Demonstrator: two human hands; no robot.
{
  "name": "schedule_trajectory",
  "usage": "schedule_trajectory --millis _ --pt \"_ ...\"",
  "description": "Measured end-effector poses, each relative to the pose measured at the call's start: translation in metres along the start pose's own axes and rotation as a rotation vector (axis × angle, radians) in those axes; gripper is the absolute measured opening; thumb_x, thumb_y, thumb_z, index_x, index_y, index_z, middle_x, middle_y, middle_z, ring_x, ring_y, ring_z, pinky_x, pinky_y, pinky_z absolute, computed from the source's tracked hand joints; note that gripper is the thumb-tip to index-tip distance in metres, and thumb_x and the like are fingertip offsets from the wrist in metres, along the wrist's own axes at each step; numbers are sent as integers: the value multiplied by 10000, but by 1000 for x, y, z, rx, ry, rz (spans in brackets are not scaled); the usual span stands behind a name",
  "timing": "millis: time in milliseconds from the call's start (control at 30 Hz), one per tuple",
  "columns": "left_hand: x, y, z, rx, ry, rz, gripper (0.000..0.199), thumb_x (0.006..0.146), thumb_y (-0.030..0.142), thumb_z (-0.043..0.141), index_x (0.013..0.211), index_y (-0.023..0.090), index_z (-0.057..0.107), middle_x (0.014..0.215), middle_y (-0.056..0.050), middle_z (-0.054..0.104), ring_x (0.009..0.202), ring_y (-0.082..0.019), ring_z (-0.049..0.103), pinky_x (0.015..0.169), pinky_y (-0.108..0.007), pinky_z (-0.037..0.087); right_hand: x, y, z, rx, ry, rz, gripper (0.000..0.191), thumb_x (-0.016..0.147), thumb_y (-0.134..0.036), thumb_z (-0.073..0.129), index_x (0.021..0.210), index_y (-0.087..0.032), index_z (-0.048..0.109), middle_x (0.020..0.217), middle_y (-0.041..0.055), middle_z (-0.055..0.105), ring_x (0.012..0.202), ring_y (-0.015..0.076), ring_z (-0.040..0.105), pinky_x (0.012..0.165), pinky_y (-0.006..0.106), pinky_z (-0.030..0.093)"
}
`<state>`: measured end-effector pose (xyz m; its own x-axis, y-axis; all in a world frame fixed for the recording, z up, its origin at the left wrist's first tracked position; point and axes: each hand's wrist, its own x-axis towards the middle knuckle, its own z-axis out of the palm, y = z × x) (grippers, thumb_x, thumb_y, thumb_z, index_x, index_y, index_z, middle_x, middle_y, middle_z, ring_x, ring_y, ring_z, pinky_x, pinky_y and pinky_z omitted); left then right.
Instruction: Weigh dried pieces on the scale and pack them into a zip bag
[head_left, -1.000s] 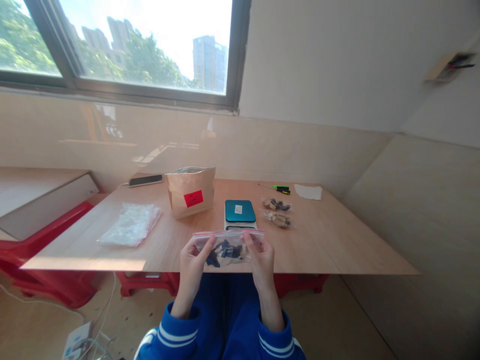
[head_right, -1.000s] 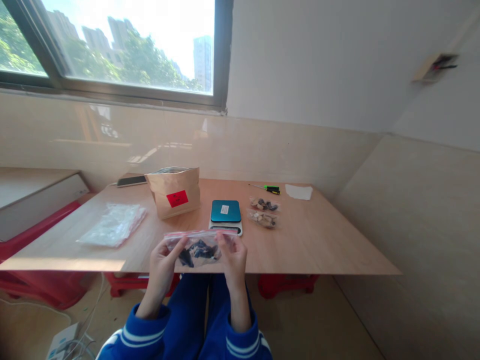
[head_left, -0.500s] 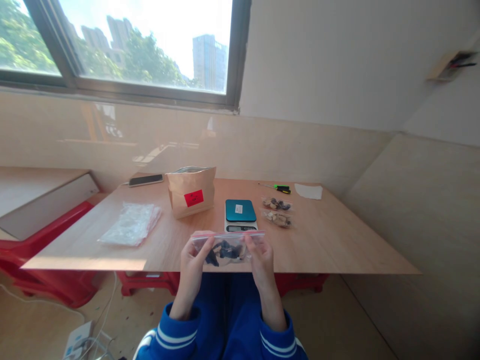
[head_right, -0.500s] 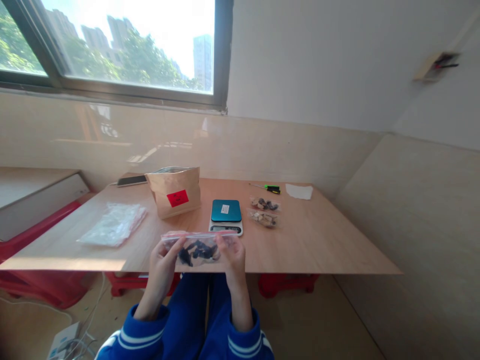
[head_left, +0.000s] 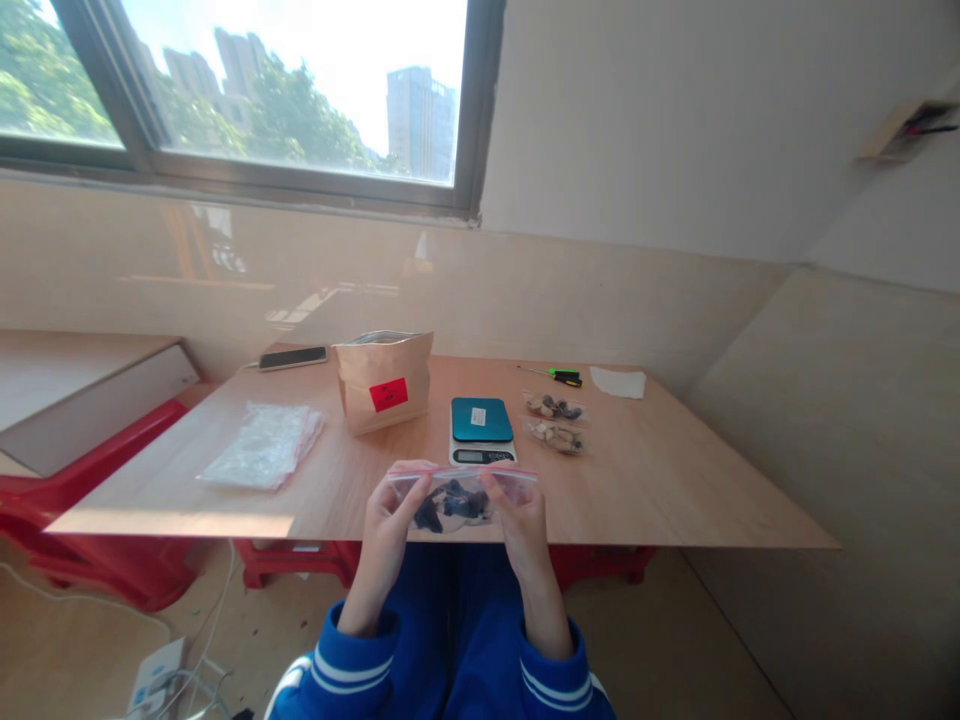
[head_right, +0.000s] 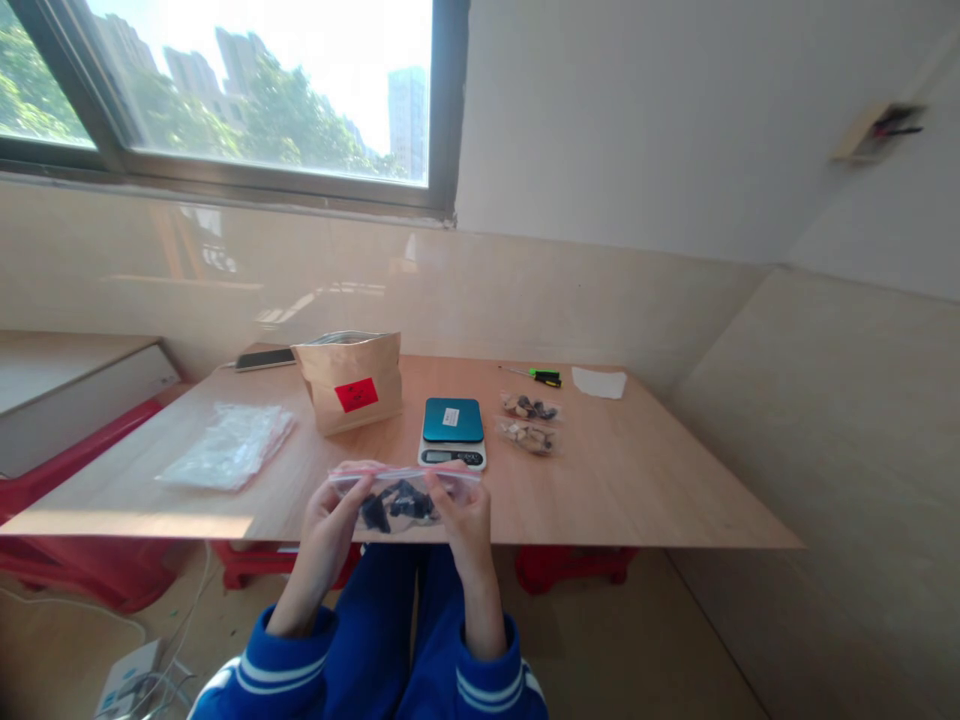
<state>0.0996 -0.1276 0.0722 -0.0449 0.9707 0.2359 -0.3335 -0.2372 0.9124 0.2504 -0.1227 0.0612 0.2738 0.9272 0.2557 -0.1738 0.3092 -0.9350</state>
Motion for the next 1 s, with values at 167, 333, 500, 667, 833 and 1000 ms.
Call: schedule_trajectory --millis 167,333,500,667,833,1000 --pt "2 2 -5 87 11 2 168 819 320 668 887 172 710 935 -37 683 922 -163 644 827 -249 519 0 -2 -2 -13 -13 -16 168 760 -345 729 767 -183 685 714 -1 656 684 148 620 664 255 508" --pt "3 6 -3 200 15 29 190 767 337 712 841 163 721 868 -46 713 853 -171 663 766 -244 529 1 -4 -4 -47 12 -64 157 778 -323 713 737 -181 661 695 -14 617 669 132 588 645 237 483" --pt "-2 7 7 273 209 40 222 747 372 719 782 152 710 724 -26 705 701 -152 657 639 -228 528 0 0 0 -48 52 -69 167 782 -329 707 728 -177 664 692 -7 622 675 136 594 655 246 496" --pt "-5 2 8 169 162 9 238 769 382 704 834 153 700 756 -25 703 701 -146 662 617 -218 533 -1 2 2 12 43 -38 182 775 -365 714 822 -190 704 752 14 676 692 150 629 659 258 523" --pt "-4 3 2 82 8 49 201 800 335 683 924 177 700 968 -38 689 910 -167 667 789 -239 547 -2 -7 2 33 -132 -17 203 793 -359 700 929 -209 717 861 25 697 757 154 660 699 251 535" --pt "-3 9 1 152 -30 24 165 785 318 703 810 155 710 842 -29 661 767 -145 658 653 -213 544 -3 -9 0 21 -221 -72 124 819 -323 675 828 -204 712 850 21 665 831 161 650 770 255 526"
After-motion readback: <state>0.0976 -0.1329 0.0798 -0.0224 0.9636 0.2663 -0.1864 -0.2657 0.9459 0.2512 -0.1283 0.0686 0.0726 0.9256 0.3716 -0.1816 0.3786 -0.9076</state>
